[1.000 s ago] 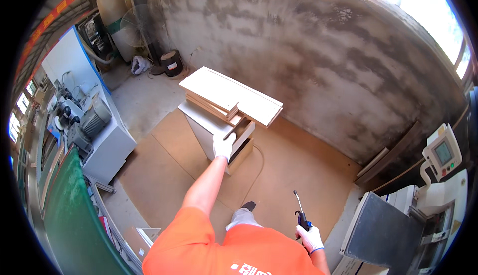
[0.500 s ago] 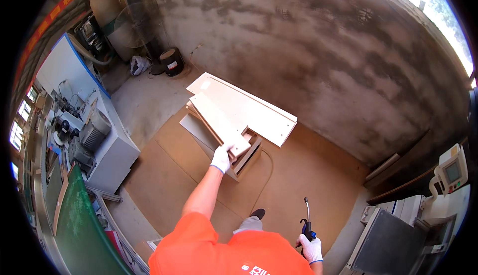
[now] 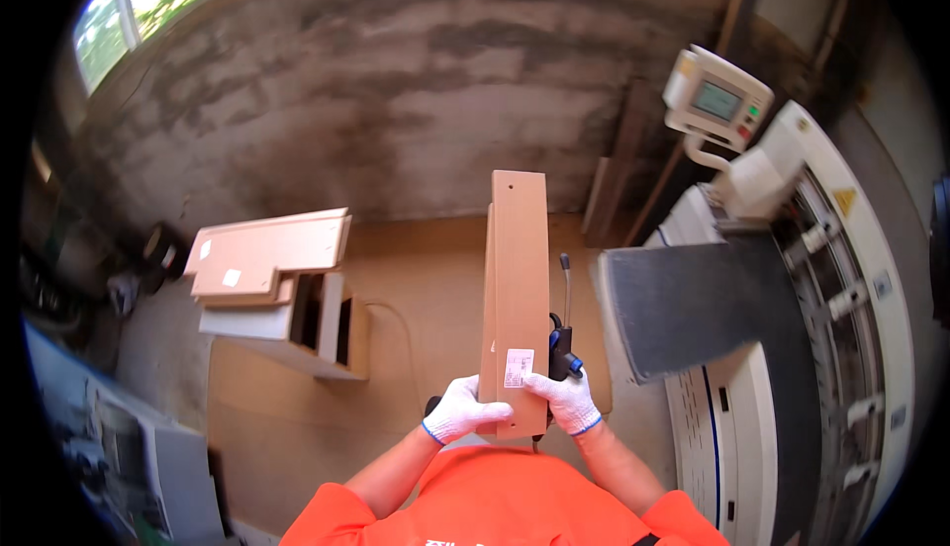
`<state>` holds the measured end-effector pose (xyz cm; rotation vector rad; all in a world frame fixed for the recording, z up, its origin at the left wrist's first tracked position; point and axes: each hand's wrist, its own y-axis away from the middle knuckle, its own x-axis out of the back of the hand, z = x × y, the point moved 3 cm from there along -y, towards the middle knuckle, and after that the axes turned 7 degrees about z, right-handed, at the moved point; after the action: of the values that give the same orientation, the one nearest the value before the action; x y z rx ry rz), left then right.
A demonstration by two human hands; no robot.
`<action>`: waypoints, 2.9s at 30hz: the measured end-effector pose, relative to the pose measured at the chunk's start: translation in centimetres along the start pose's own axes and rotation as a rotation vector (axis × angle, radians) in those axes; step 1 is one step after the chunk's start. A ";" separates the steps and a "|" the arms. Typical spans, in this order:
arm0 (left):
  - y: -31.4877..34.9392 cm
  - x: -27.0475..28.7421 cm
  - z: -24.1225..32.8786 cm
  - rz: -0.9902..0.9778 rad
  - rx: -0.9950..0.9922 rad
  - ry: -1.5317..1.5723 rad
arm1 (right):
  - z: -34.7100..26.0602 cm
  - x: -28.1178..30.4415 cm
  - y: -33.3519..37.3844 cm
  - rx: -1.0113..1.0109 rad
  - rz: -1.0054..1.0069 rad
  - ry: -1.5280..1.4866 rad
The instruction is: The person processes wooden boards using a large industrial edge-banding machine. They place a board into the machine, blow off dust using an air nozzle, and then stack the finished pieces on a nearby table.
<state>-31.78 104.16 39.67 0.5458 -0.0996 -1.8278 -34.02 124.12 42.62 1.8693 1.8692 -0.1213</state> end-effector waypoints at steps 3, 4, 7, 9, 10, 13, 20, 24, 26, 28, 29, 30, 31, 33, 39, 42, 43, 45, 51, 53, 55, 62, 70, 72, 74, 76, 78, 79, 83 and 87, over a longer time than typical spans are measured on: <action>-3.1 -8.2 -3.0 -0.143 -0.011 -0.013 | -3.0 9.5 4.7 0.091 0.169 -0.043; -4.2 -10.6 -4.4 -0.170 0.010 -0.088 | -3.4 12.4 6.4 0.112 0.236 -0.050; -6.3 -18.9 -5.8 -0.211 0.126 -0.046 | -4.1 19.9 11.7 0.110 0.455 -0.071; -8.6 -23.0 -6.9 -0.256 0.190 -0.095 | -4.8 23.6 15.2 0.140 0.599 -0.125; -9.9 -24.9 -7.4 -0.303 0.219 -0.083 | -4.5 25.6 16.7 0.125 0.665 -0.188; -13.5 -31.2 -7.5 -0.385 0.297 -0.085 | -4.3 30.3 19.8 0.175 0.875 -0.287; -30.9 -39.9 -12.8 -0.531 0.383 -0.294 | -6.2 42.5 21.9 0.170 1.136 -0.173; -39.2 -44.6 -14.0 -0.610 0.446 -0.435 | -8.2 48.5 19.1 0.133 1.141 -0.257; -41.2 -47.5 -15.3 -0.647 0.464 -0.483 | -9.3 50.6 17.8 0.136 1.116 -0.253; -42.4 -50.9 -16.2 -0.691 0.442 -0.532 | -11.7 52.1 15.1 0.147 1.125 -0.230; -43.5 -52.6 -16.1 -0.677 0.388 -0.751 | -12.3 53.3 13.6 0.143 1.136 -0.201; -45.4 -53.4 -16.7 -0.577 0.194 -0.878 | -12.5 54.6 11.9 0.079 1.127 -0.169; -46.5 -54.7 -16.3 -0.477 -0.001 -1.003 | -12.9 55.5 10.1 0.085 1.144 -0.145; -45.9 -58.1 -16.2 -0.414 0.044 -0.703 | -11.8 58.2 7.3 0.017 1.027 -0.108; -50.2 -60.0 -19.4 -0.357 0.009 -0.539 | -18.7 61.5 5.7 0.076 1.192 -0.090; -52.4 -59.4 -16.8 -0.419 -0.067 -0.599 | -26.1 68.1 9.8 0.221 1.449 -0.192; -53.2 -59.2 -15.9 -0.397 -0.160 -0.741 | -27.6 71.1 10.9 0.247 1.468 -0.158; -54.6 -58.5 -14.5 -0.208 -0.463 -1.296 | -32.1 73.4 10.7 0.200 1.495 -0.103; -54.8 -64.1 -13.7 -0.202 -0.668 -0.997 | -35.2 77.5 4.0 0.163 1.507 0.100; -51.0 -73.0 -9.8 -0.328 -0.881 -0.934 | -34.6 78.0 3.9 0.207 1.483 0.044; -46.3 -83.2 -4.8 -0.492 -0.929 -0.795 | -34.6 78.1 4.8 0.144 1.481 0.093; -47.6 -100.7 -5.3 -0.343 -1.336 -0.846 | -37.2 75.8 5.8 -0.021 1.403 0.324; -45.7 -101.8 -3.2 -0.449 -1.195 -1.069 | -32.8 79.0 5.2 -0.038 1.493 0.496; -45.9 -102.0 -2.8 -0.506 -1.057 -1.108 | -33.1 78.8 5.0 -0.030 1.495 0.493; -46.6 -101.8 -2.6 -0.510 -0.909 -1.133 | -32.8 78.8 4.7 -0.004 1.478 0.528; -47.6 -100.9 -2.1 -0.513 -0.729 -1.117 | -33.6 78.1 3.7 -0.040 1.439 0.583; -50.6 -100.0 -2.2 -0.431 -0.547 -0.964 | -35.2 77.8 2.2 -0.069 1.373 0.668; -52.2 -99.7 -2.2 -0.404 -0.462 -0.870 | -36.2 77.5 1.1 -0.079 1.329 0.717; -57.5 -98.6 -1.5 -0.452 -0.463 -0.858 | -38.3 75.4 -2.6 -0.046 1.365 0.731; -58.2 -98.5 -1.3 -0.446 -0.302 -0.658 | -38.8 75.8 -3.7 -0.037 1.318 0.707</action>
<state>-60.55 214.46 50.05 -0.2867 -0.1484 -2.3442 -43.84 208.79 45.50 2.9027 0.5385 1.0881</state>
